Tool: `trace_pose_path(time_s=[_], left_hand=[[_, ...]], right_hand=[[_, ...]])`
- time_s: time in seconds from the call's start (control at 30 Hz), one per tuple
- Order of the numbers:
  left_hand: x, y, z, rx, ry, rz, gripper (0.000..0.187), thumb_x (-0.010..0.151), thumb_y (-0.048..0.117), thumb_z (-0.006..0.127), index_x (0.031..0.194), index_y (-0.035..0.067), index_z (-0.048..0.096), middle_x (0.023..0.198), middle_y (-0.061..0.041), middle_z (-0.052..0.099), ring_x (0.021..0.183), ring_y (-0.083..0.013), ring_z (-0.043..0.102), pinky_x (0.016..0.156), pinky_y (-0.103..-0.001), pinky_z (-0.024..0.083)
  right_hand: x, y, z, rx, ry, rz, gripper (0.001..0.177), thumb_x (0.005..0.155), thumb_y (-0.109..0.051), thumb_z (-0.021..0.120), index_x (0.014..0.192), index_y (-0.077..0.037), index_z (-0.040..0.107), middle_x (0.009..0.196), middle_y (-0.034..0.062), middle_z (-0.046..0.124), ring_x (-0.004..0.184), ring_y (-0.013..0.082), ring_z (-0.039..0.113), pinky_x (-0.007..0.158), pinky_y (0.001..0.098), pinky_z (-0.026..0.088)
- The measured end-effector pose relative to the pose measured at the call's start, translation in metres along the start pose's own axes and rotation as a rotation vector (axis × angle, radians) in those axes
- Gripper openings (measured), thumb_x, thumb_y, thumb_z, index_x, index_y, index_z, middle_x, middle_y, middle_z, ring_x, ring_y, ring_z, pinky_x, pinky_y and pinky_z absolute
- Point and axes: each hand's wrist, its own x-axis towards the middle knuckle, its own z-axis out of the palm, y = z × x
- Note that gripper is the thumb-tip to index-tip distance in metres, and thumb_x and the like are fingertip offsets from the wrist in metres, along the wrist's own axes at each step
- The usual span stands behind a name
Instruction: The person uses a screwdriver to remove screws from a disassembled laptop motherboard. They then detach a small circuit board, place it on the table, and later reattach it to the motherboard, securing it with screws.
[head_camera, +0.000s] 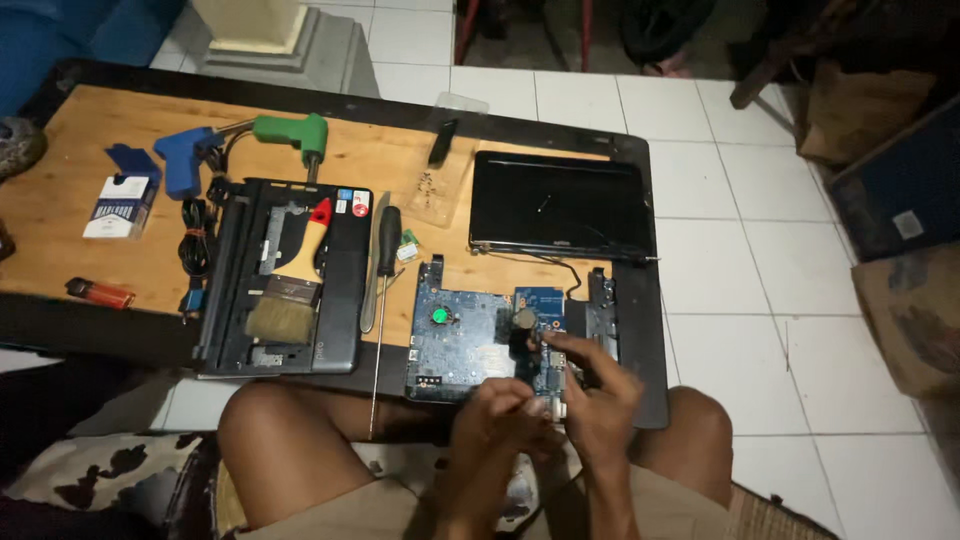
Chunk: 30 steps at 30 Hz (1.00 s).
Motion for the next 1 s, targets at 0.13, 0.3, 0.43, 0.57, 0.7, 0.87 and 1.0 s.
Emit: trace_pose_path(time_s=[0.13, 0.3, 0.43, 0.57, 0.7, 0.87, 1.0], left_hand=[[-0.014, 0.013, 0.01, 0.116, -0.117, 0.056, 0.024, 0.095, 0.019, 0.088, 0.111, 0.002, 0.085, 0.098, -0.011, 0.088, 0.09, -0.019, 0.079, 0.081, -0.033, 0.061], [-0.009, 0.017, 0.01, 0.012, -0.099, 0.134, 0.013, 0.1, 0.01, 0.083, 0.103, 0.004, 0.072, 0.083, -0.01, 0.074, 0.067, -0.0176, 0.068, 0.059, -0.031, 0.057], [-0.009, 0.046, 0.014, 0.105, -0.073, 0.13, 0.018, 0.099, 0.016, 0.084, 0.096, 0.003, 0.072, 0.068, -0.014, 0.076, 0.058, -0.0206, 0.066, 0.06, -0.032, 0.048], [0.002, 0.042, 0.016, 0.227, -0.078, 0.222, 0.025, 0.098, 0.025, 0.081, 0.097, 0.004, 0.067, 0.069, -0.012, 0.074, 0.059, -0.0177, 0.062, 0.056, -0.031, 0.045], [0.005, 0.04, 0.018, 0.117, -0.092, 0.196, 0.017, 0.104, 0.019, 0.073, 0.103, 0.003, 0.067, 0.077, -0.008, 0.066, 0.064, -0.0147, 0.058, 0.056, -0.029, 0.046], [0.014, 0.027, 0.011, -0.056, -0.153, 0.046, 0.008, 0.11, 0.01, 0.067, 0.105, 0.004, 0.069, 0.083, -0.004, 0.06, 0.07, -0.0109, 0.049, 0.059, -0.026, 0.036], [0.023, 0.009, 0.001, -0.183, -0.257, 0.083, 0.02, 0.107, 0.018, 0.074, 0.105, 0.001, 0.066, 0.089, -0.002, 0.055, 0.073, -0.0064, 0.046, 0.059, -0.02, 0.038]], right_hand=[[-0.001, -0.006, 0.001, -0.044, 0.036, -0.078, 0.037, 0.094, 0.019, 0.065, 0.115, -0.004, 0.085, 0.118, 0.0109, 0.088, 0.112, 0.022, 0.086, 0.102, 0.0313, 0.068], [0.009, -0.024, -0.006, 0.119, 0.013, 0.435, 0.042, 0.102, -0.005, 0.069, 0.142, -0.013, 0.066, 0.107, 0.0091, 0.091, 0.097, 0.0208, 0.087, 0.085, 0.0326, 0.071], [0.003, -0.012, -0.029, 0.127, -0.201, 0.238, 0.003, 0.102, -0.005, 0.078, 0.099, -0.006, 0.079, 0.088, 0.0031, 0.078, 0.074, 0.0122, 0.071, 0.067, 0.0255, 0.056], [0.008, -0.016, -0.033, 0.053, -0.418, 0.016, 0.034, 0.11, -0.023, 0.07, 0.078, -0.012, 0.064, 0.073, -0.0016, 0.065, 0.067, 0.0115, 0.057, 0.061, 0.0311, 0.043], [0.008, -0.003, -0.034, 0.114, -0.518, 0.01, 0.034, 0.108, -0.015, 0.075, 0.078, -0.01, 0.059, 0.074, 0.0002, 0.061, 0.069, 0.015, 0.053, 0.064, 0.0319, 0.043], [0.003, 0.004, -0.036, 0.216, -0.421, 0.247, 0.024, 0.105, -0.016, 0.075, 0.083, -0.011, 0.072, 0.075, -0.0022, 0.069, 0.069, 0.0081, 0.059, 0.062, 0.0261, 0.046], [0.003, 0.0, -0.038, 0.128, -0.331, 0.23, 0.021, 0.106, -0.024, 0.073, 0.088, -0.013, 0.073, 0.076, -0.0044, 0.068, 0.067, 0.0068, 0.057, 0.059, 0.0251, 0.044]])
